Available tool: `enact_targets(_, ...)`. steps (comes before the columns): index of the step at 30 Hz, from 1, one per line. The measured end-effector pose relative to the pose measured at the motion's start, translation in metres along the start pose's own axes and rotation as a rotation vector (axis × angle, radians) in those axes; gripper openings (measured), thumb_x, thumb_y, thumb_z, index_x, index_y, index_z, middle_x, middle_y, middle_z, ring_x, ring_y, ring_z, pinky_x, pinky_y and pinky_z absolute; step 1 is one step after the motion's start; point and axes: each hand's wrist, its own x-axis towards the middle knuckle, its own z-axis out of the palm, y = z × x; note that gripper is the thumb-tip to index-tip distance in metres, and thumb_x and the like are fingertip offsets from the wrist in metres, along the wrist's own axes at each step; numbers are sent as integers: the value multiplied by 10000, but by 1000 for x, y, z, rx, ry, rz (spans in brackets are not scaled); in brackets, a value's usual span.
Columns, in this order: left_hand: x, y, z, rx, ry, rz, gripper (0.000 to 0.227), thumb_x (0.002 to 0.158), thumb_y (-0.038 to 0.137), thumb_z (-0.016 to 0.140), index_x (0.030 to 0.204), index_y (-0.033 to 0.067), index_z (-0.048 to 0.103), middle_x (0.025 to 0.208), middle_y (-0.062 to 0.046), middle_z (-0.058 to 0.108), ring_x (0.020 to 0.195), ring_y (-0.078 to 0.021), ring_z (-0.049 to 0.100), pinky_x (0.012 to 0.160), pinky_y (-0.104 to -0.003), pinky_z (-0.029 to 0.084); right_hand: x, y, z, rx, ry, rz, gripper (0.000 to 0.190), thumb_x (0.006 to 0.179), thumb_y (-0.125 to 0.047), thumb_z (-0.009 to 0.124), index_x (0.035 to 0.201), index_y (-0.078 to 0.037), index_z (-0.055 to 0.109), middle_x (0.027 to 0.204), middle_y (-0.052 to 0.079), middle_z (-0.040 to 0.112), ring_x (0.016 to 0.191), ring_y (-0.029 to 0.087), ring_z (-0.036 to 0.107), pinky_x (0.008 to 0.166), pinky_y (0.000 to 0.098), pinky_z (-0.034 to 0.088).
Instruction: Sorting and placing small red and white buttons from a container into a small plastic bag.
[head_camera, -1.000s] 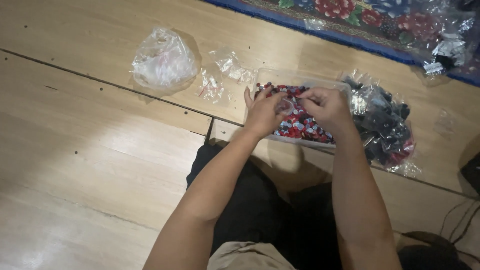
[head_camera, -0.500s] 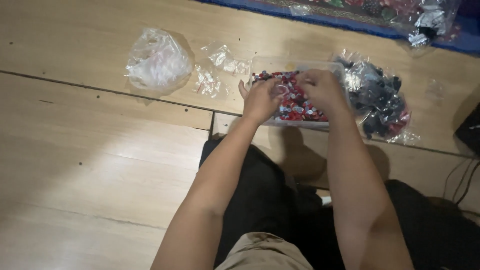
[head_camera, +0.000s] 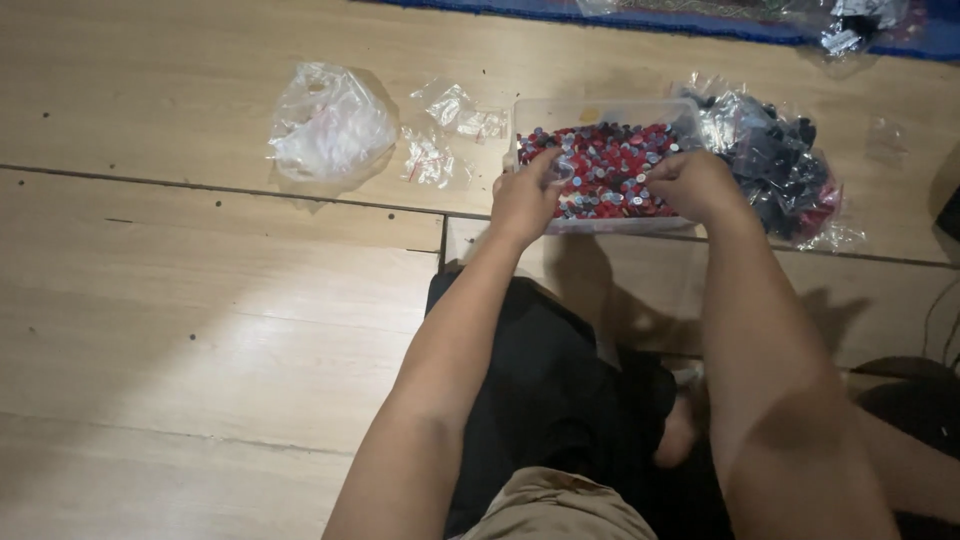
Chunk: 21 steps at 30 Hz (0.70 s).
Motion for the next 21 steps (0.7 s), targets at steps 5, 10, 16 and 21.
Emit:
enact_targets(5,-33,25,-22,-130,63,-55,583,967,240,668,1516,263,472,1378,-154,677,1323,-374,606,1180,-531,385,11,-6,-14,-84,-45,-59,332,857,-345,797,1154,-197,801,1112,106,781,1150,405,677,949,525,534)
enact_targets(10,-46,17,-12,-68,99,-110,535,927,281,696,1448,246,578,1282,-82,735,1246,-312,665,1130,-471,449,38,-7,-4,-130,-92,-84,266,875,-305,763,1132,-256,809,1066,83,790,1102,371,706,919,497,549)
enact_targets(16,-51,30,-14,-83,129,-146,538,905,270,692,1434,239,602,1245,-103,742,1221,-336,671,1104,-481,470,67,5,11,-254,-200,-156,288,935,-317,710,1186,-213,806,1167,187,781,1202,427,667,1028,503,518)
enact_targets(21,-34,53,-15,-18,134,-120,524,914,270,677,1431,225,607,1208,-126,754,1212,-371,670,1092,-509,472,57,40,51,22,-213,-174,368,875,-199,760,1236,-124,770,1236,221,746,1252,429,638,1059,528,497)
